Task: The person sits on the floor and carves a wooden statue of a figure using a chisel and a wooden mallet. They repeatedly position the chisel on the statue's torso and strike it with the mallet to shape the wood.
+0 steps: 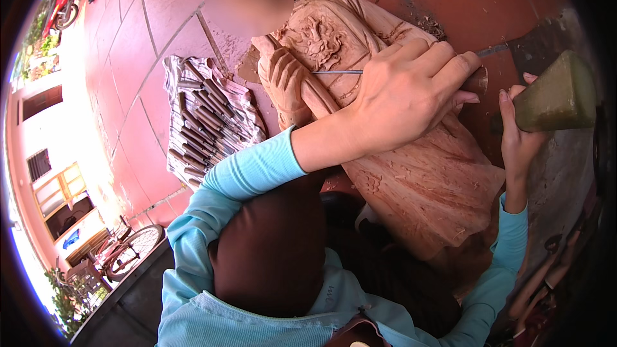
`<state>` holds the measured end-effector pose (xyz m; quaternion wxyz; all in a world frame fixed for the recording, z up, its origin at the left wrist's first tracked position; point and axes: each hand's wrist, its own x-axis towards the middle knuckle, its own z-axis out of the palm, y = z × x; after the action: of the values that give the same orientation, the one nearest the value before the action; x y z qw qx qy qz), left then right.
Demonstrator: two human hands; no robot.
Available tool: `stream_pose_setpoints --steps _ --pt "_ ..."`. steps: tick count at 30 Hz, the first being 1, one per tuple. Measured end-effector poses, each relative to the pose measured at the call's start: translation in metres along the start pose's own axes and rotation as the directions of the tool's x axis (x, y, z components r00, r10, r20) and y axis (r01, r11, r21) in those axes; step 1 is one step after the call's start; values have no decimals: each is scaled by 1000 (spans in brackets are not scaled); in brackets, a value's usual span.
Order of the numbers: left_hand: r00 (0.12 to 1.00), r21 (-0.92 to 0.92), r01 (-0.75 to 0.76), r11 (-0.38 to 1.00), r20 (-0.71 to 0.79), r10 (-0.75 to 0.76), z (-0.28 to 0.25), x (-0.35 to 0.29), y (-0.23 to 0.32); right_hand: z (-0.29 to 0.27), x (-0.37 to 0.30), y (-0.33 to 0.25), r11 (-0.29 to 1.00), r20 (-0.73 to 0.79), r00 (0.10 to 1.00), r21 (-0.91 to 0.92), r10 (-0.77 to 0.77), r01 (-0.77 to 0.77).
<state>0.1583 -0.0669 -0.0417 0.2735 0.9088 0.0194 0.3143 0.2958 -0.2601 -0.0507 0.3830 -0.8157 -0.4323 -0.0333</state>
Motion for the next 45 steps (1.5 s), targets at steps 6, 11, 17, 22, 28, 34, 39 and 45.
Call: stream_pose_setpoints --steps 6,11,17,22,28,34,39,45 --pt "1000 3 20 1000 -23 -20 0 3 -3 6 -6 4 988 -11 988 3 156 -156" --pt "996 32 2 999 93 -5 2 -3 1 -3 -14 -8 970 86 971 -117 223 -213" --pt "992 -206 -101 973 56 115 -6 -1 26 -17 -27 4 977 38 977 -5 211 -211" --pt "986 -98 -165 981 -49 161 4 -4 9 -11 -30 3 982 -36 981 -1 189 -189" --pt "969 -278 -40 960 224 105 -17 -14 24 -5 -44 -8 985 -52 983 6 174 -174" --pt "906 -311 -336 889 152 396 -34 -33 36 -6 -68 -9 992 14 992 -14 -123 123" --pt "821 -288 -398 871 312 478 -51 -49 23 -6 -55 -28 915 28 915 -18 -404 404" --pt "858 -376 -426 823 120 499 -47 -57 14 0 -56 -41 885 61 884 -1 -464 465"
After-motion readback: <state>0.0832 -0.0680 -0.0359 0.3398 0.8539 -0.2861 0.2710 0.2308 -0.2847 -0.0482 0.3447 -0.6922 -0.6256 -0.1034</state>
